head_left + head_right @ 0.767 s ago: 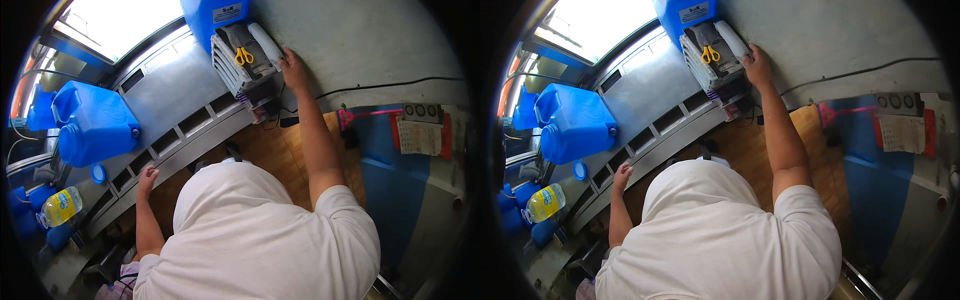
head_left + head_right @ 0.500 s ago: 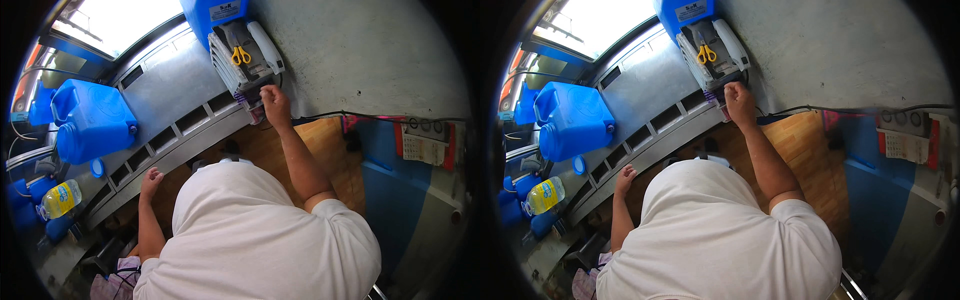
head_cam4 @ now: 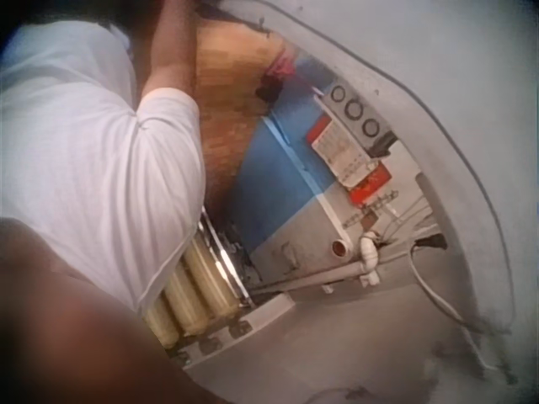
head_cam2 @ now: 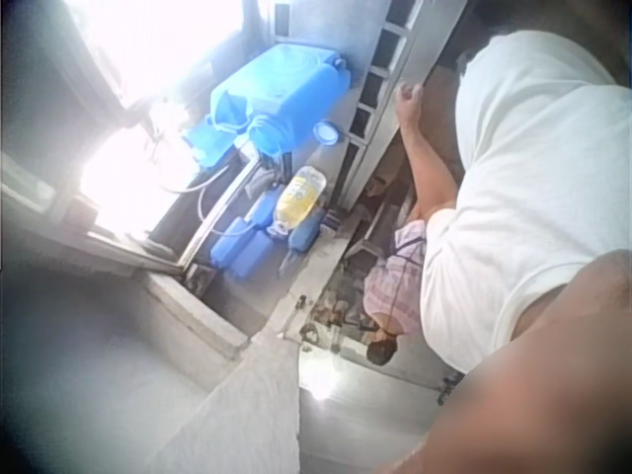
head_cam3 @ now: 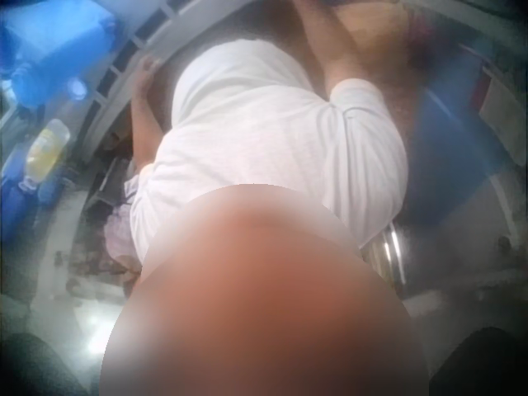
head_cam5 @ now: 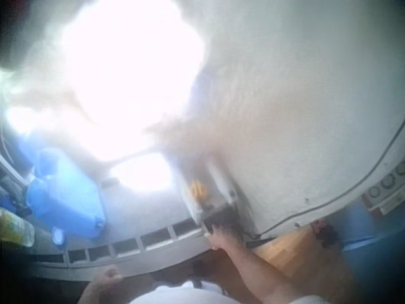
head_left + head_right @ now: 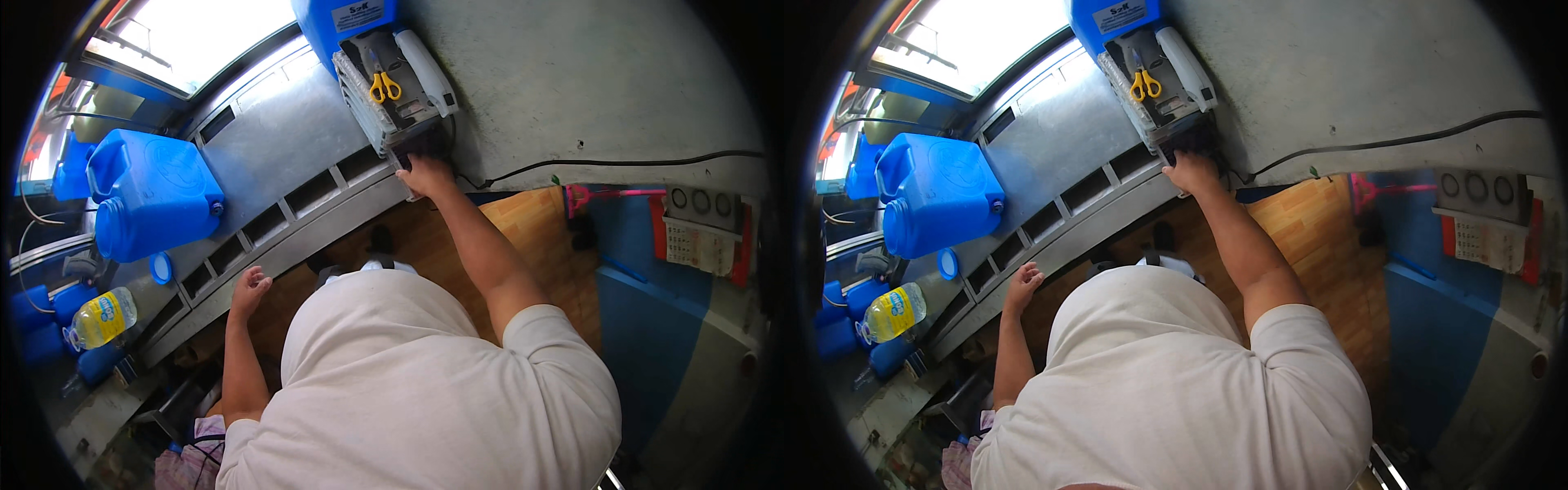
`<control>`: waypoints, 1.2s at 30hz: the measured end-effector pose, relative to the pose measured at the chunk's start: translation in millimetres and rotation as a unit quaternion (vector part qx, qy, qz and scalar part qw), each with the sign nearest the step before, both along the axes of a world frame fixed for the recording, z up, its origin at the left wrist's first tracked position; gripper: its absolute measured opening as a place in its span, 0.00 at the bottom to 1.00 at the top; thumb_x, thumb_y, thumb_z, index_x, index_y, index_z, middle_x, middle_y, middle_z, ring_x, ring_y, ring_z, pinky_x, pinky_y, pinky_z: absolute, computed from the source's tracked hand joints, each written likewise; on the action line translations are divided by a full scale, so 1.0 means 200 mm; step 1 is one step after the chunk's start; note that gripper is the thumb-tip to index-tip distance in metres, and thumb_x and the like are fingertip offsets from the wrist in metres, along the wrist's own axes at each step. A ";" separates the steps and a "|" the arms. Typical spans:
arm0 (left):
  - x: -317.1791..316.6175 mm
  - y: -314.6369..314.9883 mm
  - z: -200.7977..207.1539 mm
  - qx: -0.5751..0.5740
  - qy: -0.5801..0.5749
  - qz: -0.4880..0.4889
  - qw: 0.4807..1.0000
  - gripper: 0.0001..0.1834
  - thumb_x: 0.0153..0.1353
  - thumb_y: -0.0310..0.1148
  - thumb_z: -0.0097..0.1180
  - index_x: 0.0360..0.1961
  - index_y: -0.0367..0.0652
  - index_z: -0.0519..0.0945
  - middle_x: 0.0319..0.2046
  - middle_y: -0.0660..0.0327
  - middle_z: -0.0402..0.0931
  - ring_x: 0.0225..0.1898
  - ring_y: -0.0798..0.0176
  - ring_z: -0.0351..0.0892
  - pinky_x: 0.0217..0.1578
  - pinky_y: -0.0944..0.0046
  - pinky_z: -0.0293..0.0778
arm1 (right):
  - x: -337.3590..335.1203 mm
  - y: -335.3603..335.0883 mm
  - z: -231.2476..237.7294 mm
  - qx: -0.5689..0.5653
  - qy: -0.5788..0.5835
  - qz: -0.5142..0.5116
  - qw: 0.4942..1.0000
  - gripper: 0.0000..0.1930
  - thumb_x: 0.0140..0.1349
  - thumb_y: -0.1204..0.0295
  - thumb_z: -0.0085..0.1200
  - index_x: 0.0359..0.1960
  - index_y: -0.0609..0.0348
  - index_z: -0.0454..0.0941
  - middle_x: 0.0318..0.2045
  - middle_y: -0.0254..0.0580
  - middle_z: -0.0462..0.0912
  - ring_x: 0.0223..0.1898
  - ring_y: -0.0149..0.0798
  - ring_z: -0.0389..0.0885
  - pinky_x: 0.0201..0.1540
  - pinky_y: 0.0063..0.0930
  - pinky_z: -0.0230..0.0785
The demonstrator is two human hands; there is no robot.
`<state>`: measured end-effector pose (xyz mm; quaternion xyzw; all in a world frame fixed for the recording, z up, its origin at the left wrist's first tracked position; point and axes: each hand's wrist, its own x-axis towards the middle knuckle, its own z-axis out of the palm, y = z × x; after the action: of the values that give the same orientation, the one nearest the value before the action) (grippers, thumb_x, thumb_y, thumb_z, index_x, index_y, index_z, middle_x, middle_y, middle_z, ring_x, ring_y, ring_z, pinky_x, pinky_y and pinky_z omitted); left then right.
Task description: The person pours liquid from a white jug into a blue container, then uses a handheld sealing device to seal the container's opening. They then place the sealed container into a plastic bag and adjust the bag around it.
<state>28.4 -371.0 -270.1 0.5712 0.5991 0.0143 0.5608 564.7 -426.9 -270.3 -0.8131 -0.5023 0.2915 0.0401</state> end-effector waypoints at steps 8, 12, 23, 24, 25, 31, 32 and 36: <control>-0.05 -0.10 0.04 0.032 0.011 0.002 0.999 0.28 0.60 0.34 0.63 0.59 0.37 0.71 0.47 0.57 0.76 0.48 0.65 0.75 0.51 0.65 0.72 | 0.06 0.05 -0.17 0.298 0.322 -0.314 0.842 0.14 0.60 0.70 0.53 0.48 0.55 0.76 0.43 0.44 0.82 0.37 0.44 0.84 0.38 0.37 0.76; -0.02 -0.09 0.03 0.023 0.011 -0.013 1.000 0.31 0.58 0.39 0.67 0.60 0.39 0.71 0.52 0.51 0.75 0.50 0.61 0.76 0.51 0.63 0.73 | 0.10 0.14 -0.17 0.282 0.607 -0.448 0.592 0.09 0.60 0.73 0.54 0.43 0.50 0.75 0.37 0.36 0.80 0.32 0.36 0.82 0.28 0.30 0.72; 0.08 -0.04 0.05 0.038 0.020 -0.041 0.998 0.30 0.57 0.37 0.68 0.59 0.41 0.72 0.51 0.53 0.76 0.45 0.66 0.76 0.46 0.66 0.74 | 0.00 -0.33 0.13 0.314 0.028 -0.122 0.941 0.09 0.57 0.71 0.58 0.37 0.62 0.77 0.34 0.51 0.81 0.35 0.52 0.82 0.39 0.42 0.77; 0.12 -0.03 0.06 0.033 0.032 -0.050 0.998 0.30 0.57 0.38 0.69 0.59 0.41 0.73 0.50 0.54 0.76 0.44 0.66 0.76 0.46 0.66 0.75 | 0.00 -0.28 0.13 0.332 -0.009 -0.094 0.938 0.09 0.56 0.71 0.59 0.36 0.62 0.77 0.34 0.52 0.81 0.36 0.53 0.82 0.40 0.43 0.77; 0.17 -0.01 0.06 0.051 0.038 -0.072 0.995 0.30 0.56 0.38 0.69 0.58 0.41 0.73 0.50 0.55 0.76 0.44 0.66 0.76 0.46 0.65 0.75 | 0.00 -0.22 0.13 0.379 -0.050 -0.049 0.923 0.09 0.55 0.71 0.59 0.35 0.63 0.78 0.34 0.54 0.81 0.37 0.55 0.82 0.42 0.43 0.77; 0.46 0.10 0.19 0.144 0.014 -0.156 0.977 0.29 0.55 0.39 0.70 0.57 0.42 0.75 0.47 0.58 0.79 0.45 0.62 0.76 0.48 0.61 0.74 | 0.07 0.02 0.05 0.130 -0.112 -0.061 0.983 0.06 0.55 0.72 0.60 0.33 0.58 0.82 0.34 0.51 0.84 0.38 0.54 0.83 0.44 0.45 0.77; 0.50 0.10 0.22 0.156 -0.004 -0.155 0.976 0.29 0.55 0.38 0.70 0.57 0.42 0.75 0.47 0.58 0.79 0.45 0.62 0.76 0.48 0.61 0.74 | 0.09 0.02 0.06 0.176 -0.083 -0.068 0.979 0.06 0.54 0.72 0.60 0.32 0.58 0.82 0.34 0.51 0.84 0.38 0.54 0.83 0.44 0.44 0.77; 0.69 0.11 0.39 0.173 -0.087 -0.138 0.971 0.28 0.56 0.37 0.69 0.57 0.43 0.76 0.47 0.58 0.79 0.46 0.62 0.77 0.51 0.61 0.73 | 0.15 -0.06 0.18 0.218 0.092 -0.120 0.964 0.09 0.52 0.69 0.66 0.32 0.59 0.82 0.30 0.45 0.85 0.34 0.43 0.84 0.39 0.34 0.76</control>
<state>167.0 -348.2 -192.8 0.7331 0.4521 0.0894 0.5001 594.8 -438.0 -234.4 -0.8088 -0.4464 0.2415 0.2972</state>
